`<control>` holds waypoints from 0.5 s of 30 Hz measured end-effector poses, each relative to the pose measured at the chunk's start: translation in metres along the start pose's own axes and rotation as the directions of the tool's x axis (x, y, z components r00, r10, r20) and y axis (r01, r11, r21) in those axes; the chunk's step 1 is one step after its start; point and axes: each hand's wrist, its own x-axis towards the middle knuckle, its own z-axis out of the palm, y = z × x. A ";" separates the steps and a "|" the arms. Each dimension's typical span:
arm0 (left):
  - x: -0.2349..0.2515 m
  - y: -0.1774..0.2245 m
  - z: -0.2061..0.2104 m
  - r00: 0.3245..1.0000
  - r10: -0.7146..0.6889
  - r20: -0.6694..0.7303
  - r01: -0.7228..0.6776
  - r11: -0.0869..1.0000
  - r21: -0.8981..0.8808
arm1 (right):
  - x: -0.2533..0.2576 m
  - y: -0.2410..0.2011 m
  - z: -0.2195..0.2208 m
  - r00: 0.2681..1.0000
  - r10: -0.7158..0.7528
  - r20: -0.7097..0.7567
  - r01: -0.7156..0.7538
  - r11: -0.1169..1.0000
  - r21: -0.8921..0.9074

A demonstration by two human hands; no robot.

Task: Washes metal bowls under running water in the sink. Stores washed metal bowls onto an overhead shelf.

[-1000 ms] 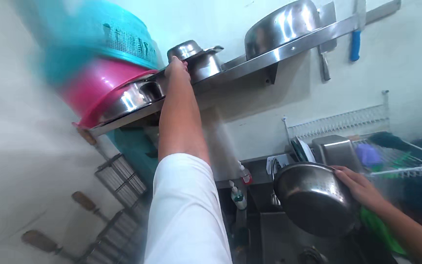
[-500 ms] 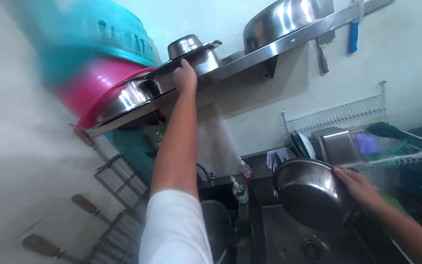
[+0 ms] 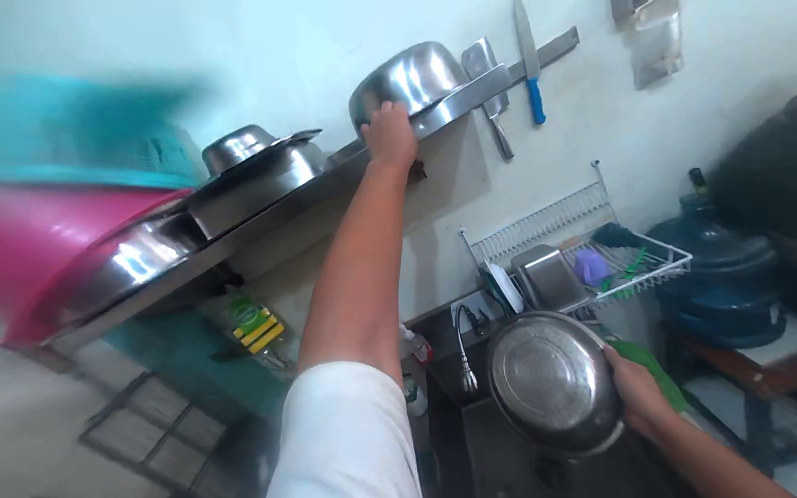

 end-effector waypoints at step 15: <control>0.015 -0.027 -0.065 0.943 -0.276 -0.186 0.261 0.960 -0.102 | -0.014 -0.251 0.051 0.807 -0.506 0.304 0.525 0.851 0.020</control>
